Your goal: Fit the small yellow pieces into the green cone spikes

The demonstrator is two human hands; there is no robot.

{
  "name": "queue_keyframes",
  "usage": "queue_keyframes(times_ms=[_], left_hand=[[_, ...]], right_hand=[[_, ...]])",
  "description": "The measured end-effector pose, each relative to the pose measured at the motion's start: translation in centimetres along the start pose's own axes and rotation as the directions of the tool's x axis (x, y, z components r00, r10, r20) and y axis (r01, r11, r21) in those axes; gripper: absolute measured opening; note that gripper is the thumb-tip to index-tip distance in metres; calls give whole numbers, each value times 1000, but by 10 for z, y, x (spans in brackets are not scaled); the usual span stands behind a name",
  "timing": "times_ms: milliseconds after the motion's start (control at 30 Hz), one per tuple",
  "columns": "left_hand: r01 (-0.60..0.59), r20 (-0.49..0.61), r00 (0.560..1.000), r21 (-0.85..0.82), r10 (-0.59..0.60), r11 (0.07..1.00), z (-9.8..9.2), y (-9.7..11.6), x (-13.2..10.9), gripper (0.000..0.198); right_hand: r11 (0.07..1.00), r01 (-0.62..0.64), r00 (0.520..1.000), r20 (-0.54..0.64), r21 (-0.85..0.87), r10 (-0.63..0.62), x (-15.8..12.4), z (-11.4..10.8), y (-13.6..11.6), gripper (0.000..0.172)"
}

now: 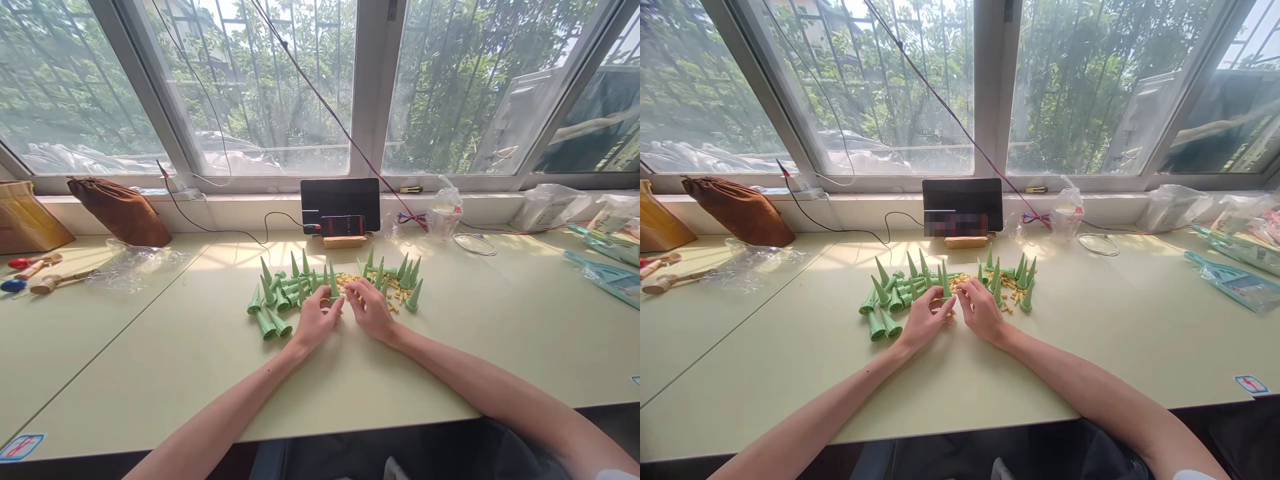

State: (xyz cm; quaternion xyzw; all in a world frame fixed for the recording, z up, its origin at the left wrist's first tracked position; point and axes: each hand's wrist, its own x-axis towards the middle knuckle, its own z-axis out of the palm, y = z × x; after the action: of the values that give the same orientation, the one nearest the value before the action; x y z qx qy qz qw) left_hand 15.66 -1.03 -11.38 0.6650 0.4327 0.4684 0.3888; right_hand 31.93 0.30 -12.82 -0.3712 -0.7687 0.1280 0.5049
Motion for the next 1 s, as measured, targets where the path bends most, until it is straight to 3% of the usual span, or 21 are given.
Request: queue_keyframes(times_ms=[1000], left_hand=[[-41, -30, 999, 108, 45, 993, -2, 1, 1, 28]], right_hand=[[997, 46, 996, -80, 68, -40, 0, 0, -1, 11]])
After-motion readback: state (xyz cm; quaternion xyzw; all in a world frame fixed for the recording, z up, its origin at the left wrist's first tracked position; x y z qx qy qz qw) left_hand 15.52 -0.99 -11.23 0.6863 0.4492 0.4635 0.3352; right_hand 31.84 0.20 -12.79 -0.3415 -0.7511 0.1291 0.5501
